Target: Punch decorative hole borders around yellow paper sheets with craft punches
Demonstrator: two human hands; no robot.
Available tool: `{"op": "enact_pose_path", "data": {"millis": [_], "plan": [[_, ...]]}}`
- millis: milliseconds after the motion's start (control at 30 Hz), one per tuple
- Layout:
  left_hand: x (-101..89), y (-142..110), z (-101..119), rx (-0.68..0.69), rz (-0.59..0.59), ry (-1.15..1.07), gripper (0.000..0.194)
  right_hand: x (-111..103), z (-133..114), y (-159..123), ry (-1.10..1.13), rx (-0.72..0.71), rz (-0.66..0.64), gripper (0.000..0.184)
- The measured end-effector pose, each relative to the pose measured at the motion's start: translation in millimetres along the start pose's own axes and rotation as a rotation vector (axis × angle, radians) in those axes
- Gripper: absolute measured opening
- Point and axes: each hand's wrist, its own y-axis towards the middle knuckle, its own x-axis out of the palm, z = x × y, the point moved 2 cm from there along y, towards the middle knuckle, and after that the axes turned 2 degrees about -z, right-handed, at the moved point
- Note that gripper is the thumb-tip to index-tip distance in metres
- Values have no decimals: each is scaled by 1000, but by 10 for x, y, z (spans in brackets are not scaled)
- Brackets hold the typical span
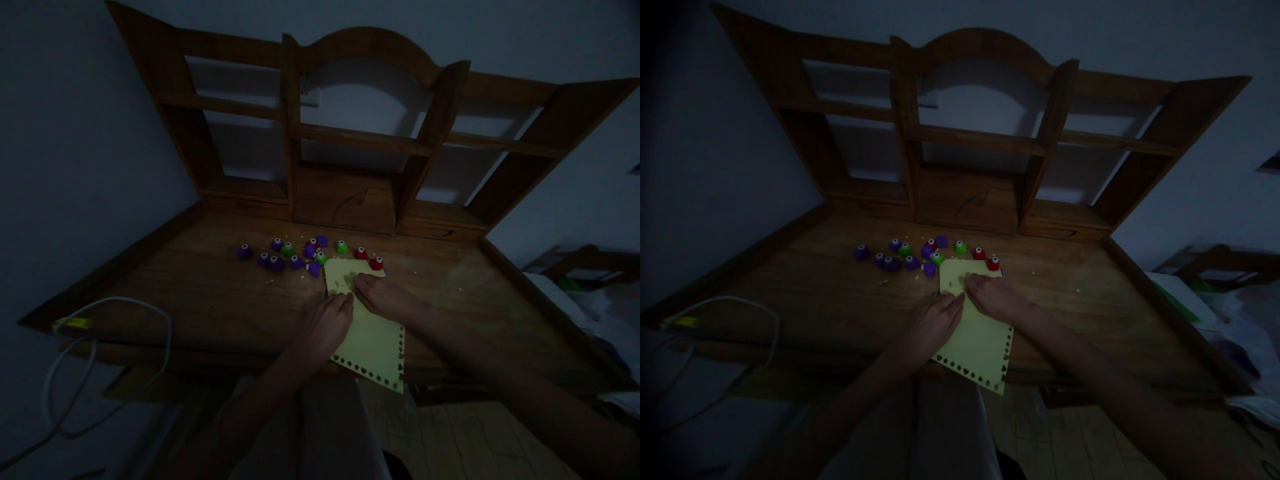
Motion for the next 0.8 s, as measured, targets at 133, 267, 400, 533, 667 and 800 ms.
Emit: {"op": "enact_pose_path", "data": {"millis": [133,267,400,533,667,800], "plan": [[-14,-14,-3,8,-11,13,34,12,-29,-31,-6,29,22,18],[-23,-20,-8,21,-7,15,35,66,-40,-21,28,84,41,19],[-6,-18,-13,15,3,7,35,91,-2,-58,105,129,91,21],[-8,-15,-7,11,8,7,36,54,65,-164,240,151,116,23],[-34,-8,2,4,-2,17,38,22,74,-224,237,127,88,23],[-73,-1,7,13,-22,15,40,24,42,-203,159,100,70,26]]}}
